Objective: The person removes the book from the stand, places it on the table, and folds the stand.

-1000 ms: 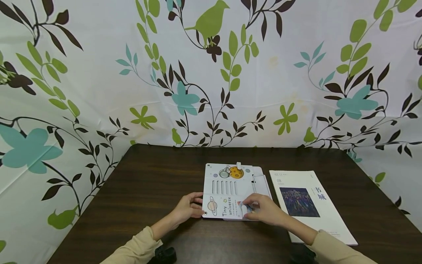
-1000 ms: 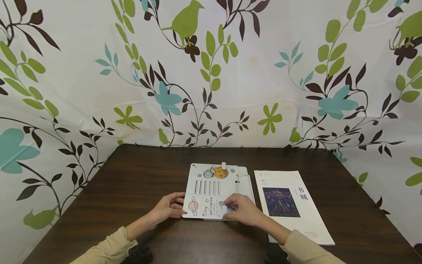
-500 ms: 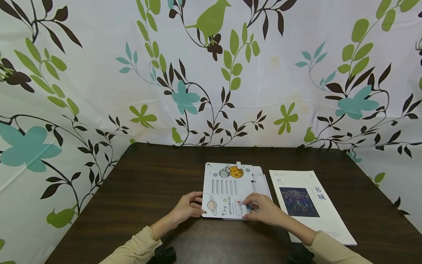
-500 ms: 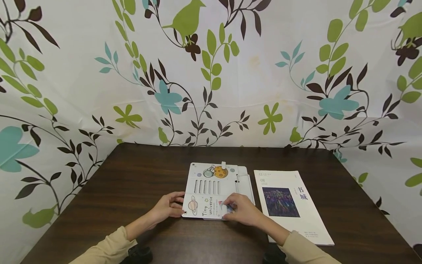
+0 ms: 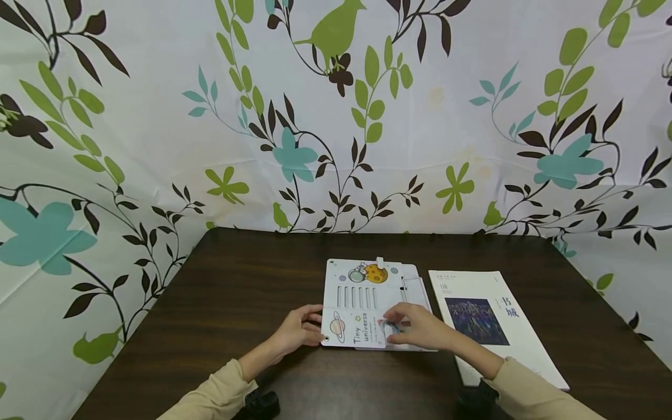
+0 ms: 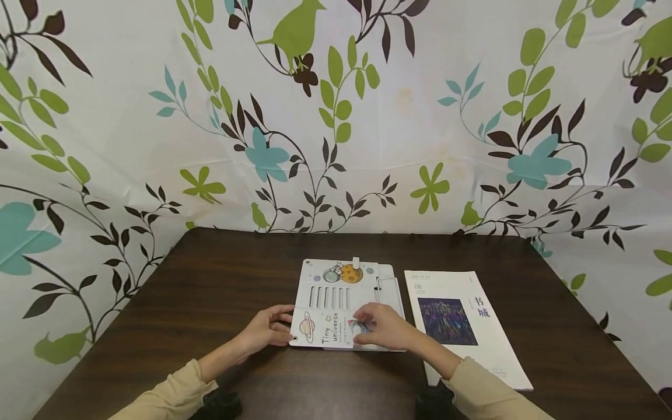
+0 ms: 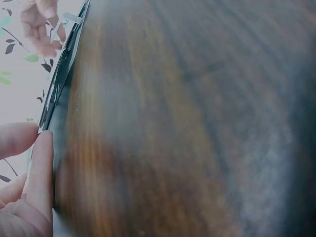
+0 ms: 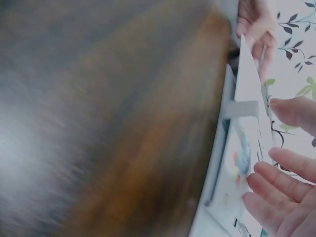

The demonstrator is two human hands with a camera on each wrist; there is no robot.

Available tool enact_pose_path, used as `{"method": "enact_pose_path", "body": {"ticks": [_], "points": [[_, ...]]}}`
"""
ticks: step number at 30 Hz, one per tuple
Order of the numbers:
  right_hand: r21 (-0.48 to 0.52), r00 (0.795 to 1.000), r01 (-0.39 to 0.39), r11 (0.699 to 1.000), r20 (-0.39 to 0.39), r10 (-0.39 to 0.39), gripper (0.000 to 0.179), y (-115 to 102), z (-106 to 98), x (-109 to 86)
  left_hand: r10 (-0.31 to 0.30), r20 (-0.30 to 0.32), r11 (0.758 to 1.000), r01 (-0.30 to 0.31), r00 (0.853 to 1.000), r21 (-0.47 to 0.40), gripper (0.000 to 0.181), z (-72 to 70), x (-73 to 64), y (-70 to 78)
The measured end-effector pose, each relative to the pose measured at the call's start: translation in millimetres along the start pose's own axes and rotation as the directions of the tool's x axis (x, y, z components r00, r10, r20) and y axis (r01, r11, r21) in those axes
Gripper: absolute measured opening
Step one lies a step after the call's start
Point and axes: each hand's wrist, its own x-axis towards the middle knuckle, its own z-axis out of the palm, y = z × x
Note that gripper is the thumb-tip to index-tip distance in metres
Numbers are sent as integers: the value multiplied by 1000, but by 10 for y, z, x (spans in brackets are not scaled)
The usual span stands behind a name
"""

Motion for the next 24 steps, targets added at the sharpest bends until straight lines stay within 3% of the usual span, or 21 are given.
{"method": "enact_pose_path", "body": {"ticks": [11,24], "points": [[-22,991,-36,999,-127,33,44,237,-88,421,-1,29,999,0,1000,42,66,1,17,42],[21,957,-71,997,-281,74,54,492,-177,814,1,31,998,-3,1000,58,66,-16,-5,56]]}}
